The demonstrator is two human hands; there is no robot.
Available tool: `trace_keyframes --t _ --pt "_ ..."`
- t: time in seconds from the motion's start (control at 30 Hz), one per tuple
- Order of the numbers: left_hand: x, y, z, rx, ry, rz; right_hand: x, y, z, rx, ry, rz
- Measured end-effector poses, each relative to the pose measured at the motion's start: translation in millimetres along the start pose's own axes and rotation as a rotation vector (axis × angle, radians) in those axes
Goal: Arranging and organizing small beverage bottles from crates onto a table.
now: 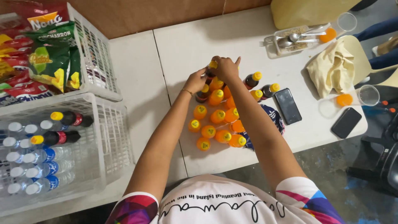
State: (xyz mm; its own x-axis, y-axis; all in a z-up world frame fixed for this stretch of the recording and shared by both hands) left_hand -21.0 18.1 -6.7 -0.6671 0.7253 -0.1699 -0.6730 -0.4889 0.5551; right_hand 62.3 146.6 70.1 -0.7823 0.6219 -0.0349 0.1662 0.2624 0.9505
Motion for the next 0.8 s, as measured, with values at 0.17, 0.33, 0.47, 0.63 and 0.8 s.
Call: trace_keyframes --t 0.17,0.33,0.47,0.63,0.8 --pt "-3 14 -25 -0.099 -0.066 0.093 7 -26 3 -0.151 -0.012 -0.034" --pt "-53 88 8 -0.277 -0.136 0.329 -16 -2 -70 -0.072 -0.015 0.081" --pt "-104 163 4 -0.408 -0.2 0.599 -39 5 -159 0.094 0.161 0.295" --pt "-168 263 -42 -0.423 -0.283 0.929 -68 -8 -282 0.221 0.361 0.449" --pt "-220 350 -128 -0.34 -0.209 1.231 -103 -36 -406 0.263 0.597 0.435"
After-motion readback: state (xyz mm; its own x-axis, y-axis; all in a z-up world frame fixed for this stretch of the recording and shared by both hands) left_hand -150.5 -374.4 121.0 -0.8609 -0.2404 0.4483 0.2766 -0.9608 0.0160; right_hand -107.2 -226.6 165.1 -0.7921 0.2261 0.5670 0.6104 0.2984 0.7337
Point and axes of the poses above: each hand's wrist, its own x-axis towards the middle knuckle, its own y-axis out of the back of the hand, z = x × y, the point moved 4 cm from there along x, towards the middle knuckle, and after that the axes turned 11 degrees about z, right-handed, at the moved point
